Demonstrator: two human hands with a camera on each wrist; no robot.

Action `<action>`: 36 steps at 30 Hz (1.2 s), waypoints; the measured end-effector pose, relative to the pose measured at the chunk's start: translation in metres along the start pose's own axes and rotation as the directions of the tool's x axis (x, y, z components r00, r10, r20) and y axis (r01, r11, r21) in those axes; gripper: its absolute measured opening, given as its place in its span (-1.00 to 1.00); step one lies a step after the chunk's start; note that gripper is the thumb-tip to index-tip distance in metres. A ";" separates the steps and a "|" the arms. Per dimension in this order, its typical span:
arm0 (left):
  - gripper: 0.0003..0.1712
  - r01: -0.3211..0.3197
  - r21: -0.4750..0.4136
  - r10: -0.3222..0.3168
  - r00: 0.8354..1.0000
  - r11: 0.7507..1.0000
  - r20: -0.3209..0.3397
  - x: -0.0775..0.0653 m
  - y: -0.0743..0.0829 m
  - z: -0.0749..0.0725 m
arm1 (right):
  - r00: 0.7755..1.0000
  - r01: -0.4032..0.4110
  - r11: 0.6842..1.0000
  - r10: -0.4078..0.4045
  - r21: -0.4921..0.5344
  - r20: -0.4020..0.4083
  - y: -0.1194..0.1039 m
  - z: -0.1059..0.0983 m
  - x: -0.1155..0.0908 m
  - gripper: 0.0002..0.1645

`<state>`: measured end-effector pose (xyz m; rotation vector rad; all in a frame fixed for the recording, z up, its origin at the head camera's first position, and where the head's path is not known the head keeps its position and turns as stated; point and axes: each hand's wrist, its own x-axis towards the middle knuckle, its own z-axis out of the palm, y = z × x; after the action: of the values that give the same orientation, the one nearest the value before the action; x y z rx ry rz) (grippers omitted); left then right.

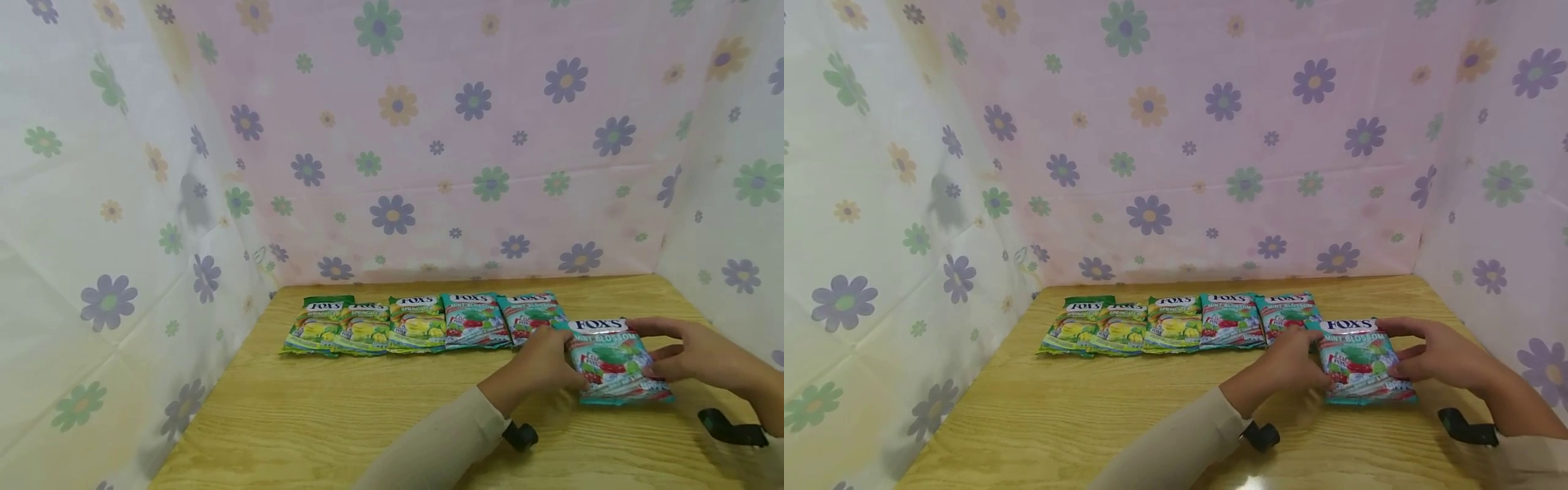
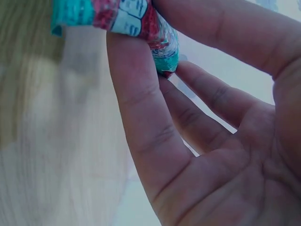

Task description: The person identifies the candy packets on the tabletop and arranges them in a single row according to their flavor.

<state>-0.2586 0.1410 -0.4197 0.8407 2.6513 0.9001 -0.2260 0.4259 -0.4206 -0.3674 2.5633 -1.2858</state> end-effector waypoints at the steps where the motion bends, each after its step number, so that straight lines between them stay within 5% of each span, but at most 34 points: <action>1: -0.36 0.009 -0.011 -0.009 1.000 1.000 -0.007 0.001 0.000 0.000 | 1.000 0.004 1.000 -0.004 -0.004 -0.007 0.000 -0.001 0.001 0.00; 10: -0.19 0.118 -0.210 -0.136 0.988 0.971 -0.075 0.014 0.002 0.003 | 0.997 0.002 0.999 0.001 0.033 -0.077 -0.003 -0.008 0.009 -0.02; 21: -0.41 0.170 -0.345 -0.222 0.968 0.923 -0.118 0.024 0.004 0.003 | 0.980 0.030 0.997 -0.042 -0.065 -0.193 -0.008 -0.009 0.025 -0.11; 29: -0.53 0.155 -0.373 -0.224 0.963 0.915 -0.151 0.034 0.003 0.004 | 0.957 0.025 0.988 -0.068 -0.155 -0.280 -0.007 -0.010 0.034 -0.19; 36: -0.49 0.106 -0.362 -0.183 0.966 0.926 -0.185 0.043 0.004 0.004 | 0.907 0.004 0.984 -0.078 -0.179 -0.414 -0.007 -0.003 0.040 -0.27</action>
<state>-0.2903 0.1701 -0.4214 0.4770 2.5635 1.4383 -0.2637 0.4106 -0.4173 -0.1909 3.0575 -1.2726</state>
